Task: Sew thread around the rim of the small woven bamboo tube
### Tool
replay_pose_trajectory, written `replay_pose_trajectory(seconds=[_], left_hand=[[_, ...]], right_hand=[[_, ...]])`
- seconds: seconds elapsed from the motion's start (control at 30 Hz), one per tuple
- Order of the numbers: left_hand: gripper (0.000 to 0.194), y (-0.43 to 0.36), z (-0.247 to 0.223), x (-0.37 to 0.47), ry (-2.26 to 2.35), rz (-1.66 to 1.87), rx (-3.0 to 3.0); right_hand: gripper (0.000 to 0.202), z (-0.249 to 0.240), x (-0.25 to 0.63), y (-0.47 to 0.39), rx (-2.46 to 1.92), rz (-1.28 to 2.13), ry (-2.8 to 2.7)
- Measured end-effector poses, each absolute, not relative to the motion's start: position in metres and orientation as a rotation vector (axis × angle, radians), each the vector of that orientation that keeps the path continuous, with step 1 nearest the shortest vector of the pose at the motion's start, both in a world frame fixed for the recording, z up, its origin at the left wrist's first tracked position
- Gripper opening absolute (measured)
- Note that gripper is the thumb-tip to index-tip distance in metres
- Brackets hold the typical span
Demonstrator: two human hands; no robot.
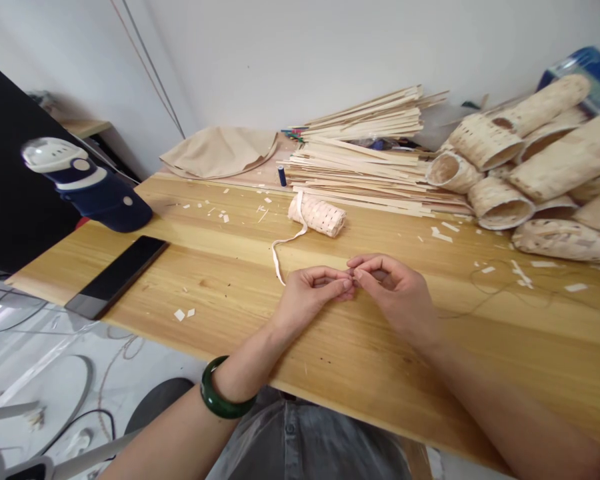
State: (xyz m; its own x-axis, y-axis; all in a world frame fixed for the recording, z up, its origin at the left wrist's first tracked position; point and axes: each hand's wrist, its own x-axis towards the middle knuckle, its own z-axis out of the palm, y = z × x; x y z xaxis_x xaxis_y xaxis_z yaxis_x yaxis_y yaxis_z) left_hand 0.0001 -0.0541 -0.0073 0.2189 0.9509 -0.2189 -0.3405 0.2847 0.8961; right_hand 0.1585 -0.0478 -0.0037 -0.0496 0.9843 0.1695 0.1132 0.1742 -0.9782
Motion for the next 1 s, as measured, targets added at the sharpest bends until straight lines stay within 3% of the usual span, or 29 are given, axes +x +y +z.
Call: replay_pose_trajectory(seconds=[1.0], left_hand=[[0.025,-0.054,-0.0063,0.0012,0.951,1.062,0.812]], right_hand=[[0.017,-0.0022,0.1574,-0.0498,-1.161,1.012,-1.413]])
